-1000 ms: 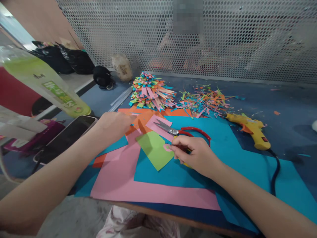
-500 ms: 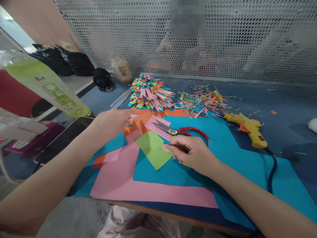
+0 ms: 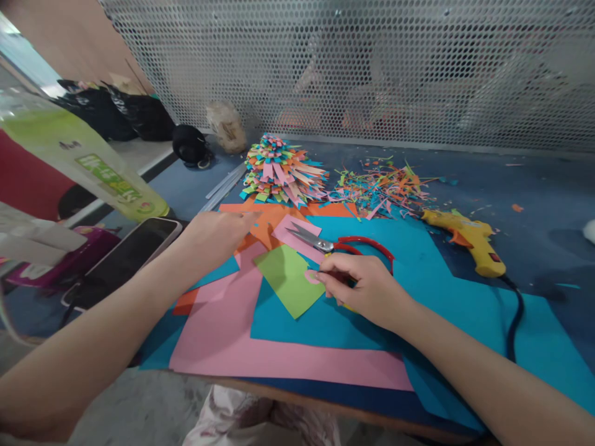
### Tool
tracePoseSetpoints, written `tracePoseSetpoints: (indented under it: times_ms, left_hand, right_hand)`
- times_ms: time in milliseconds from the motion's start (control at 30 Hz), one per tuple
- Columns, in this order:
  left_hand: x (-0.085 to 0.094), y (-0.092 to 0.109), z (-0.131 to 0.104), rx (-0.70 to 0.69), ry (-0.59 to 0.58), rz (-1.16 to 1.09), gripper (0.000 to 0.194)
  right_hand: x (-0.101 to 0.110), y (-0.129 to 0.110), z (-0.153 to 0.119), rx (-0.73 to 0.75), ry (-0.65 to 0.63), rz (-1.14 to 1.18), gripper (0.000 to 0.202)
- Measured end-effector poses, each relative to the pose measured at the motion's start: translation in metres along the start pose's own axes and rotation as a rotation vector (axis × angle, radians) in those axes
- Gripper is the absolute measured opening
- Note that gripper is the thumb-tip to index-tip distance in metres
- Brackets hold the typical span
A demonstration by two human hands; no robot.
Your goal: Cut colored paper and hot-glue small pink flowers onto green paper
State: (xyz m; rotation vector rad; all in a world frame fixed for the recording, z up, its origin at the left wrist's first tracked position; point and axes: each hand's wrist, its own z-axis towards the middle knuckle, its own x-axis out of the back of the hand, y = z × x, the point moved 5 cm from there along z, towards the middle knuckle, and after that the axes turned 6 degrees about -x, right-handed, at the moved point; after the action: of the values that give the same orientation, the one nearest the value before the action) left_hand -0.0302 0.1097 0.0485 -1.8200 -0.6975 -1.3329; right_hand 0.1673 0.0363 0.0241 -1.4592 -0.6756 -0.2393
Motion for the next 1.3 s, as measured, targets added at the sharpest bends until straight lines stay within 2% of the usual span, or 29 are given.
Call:
tracePoseSetpoints:
  times_ms: [67, 133, 267, 400, 500, 600, 767, 833, 900, 1000, 1067, 1200, 1300]
  left_hand:
    - [0.0, 0.0, 0.0, -0.009, 0.017, -0.009, 0.047]
    - [-0.001, 0.0, 0.001, -0.037, 0.082, -0.024, 0.042]
    - [0.003, 0.006, 0.002, -0.17, 0.325, -0.105, 0.03]
    - [0.009, 0.015, -0.002, -0.255, 0.58, -0.373, 0.022]
    - [0.008, 0.027, -0.003, -0.341, 0.658, -0.6, 0.022]
    - [0.004, 0.039, -0.001, -0.391, 0.615, -0.848, 0.025]
    - [-0.007, 0.045, 0.005, -0.306, 0.42, -1.268, 0.021]
    - [-0.012, 0.045, 0.007, -0.254, 0.361, -1.44, 0.019]
    - [-0.017, 0.045, 0.009, -0.192, 0.314, -1.584, 0.018]
    - [-0.024, 0.046, 0.012, -0.133, 0.265, -1.742, 0.018]
    - [-0.026, 0.048, 0.013, -0.119, 0.239, -1.851, 0.018]
    - [-0.025, 0.05, 0.012, -0.097, 0.184, -1.994, 0.021]
    - [-0.024, 0.05, 0.01, -0.077, 0.178, -2.001, 0.02]
  right_hand:
    - [0.0, -0.001, -0.001, 0.027, 0.005, -0.031, 0.032]
    - [0.0, -0.002, -0.002, 0.082, 0.026, -0.105, 0.031]
    - [0.0, -0.002, -0.006, 0.264, 0.084, -0.325, 0.017]
    - [-0.005, -0.003, -0.01, 0.417, 0.036, -0.489, 0.019]
    - [-0.01, -0.005, -0.012, 0.47, -0.014, -0.603, 0.022]
    - [-0.015, -0.009, -0.016, 0.571, -0.028, -0.677, 0.022]
    - [-0.008, -0.013, -0.021, 0.65, -0.046, -0.673, 0.03]
    - [0.004, -0.014, -0.022, 0.667, 0.063, -0.697, 0.03]
    - [0.02, -0.013, -0.02, 0.638, 0.243, -0.769, 0.025]
    - [0.049, -0.004, -0.013, 0.424, 0.527, -0.921, 0.017]
    - [0.071, 0.007, -0.008, 0.177, 0.663, -1.034, 0.022]
    - [0.12, 0.046, -0.006, -0.563, 0.727, -1.125, 0.054]
    - [0.148, 0.079, -0.016, -1.023, 0.74, -0.981, 0.081]
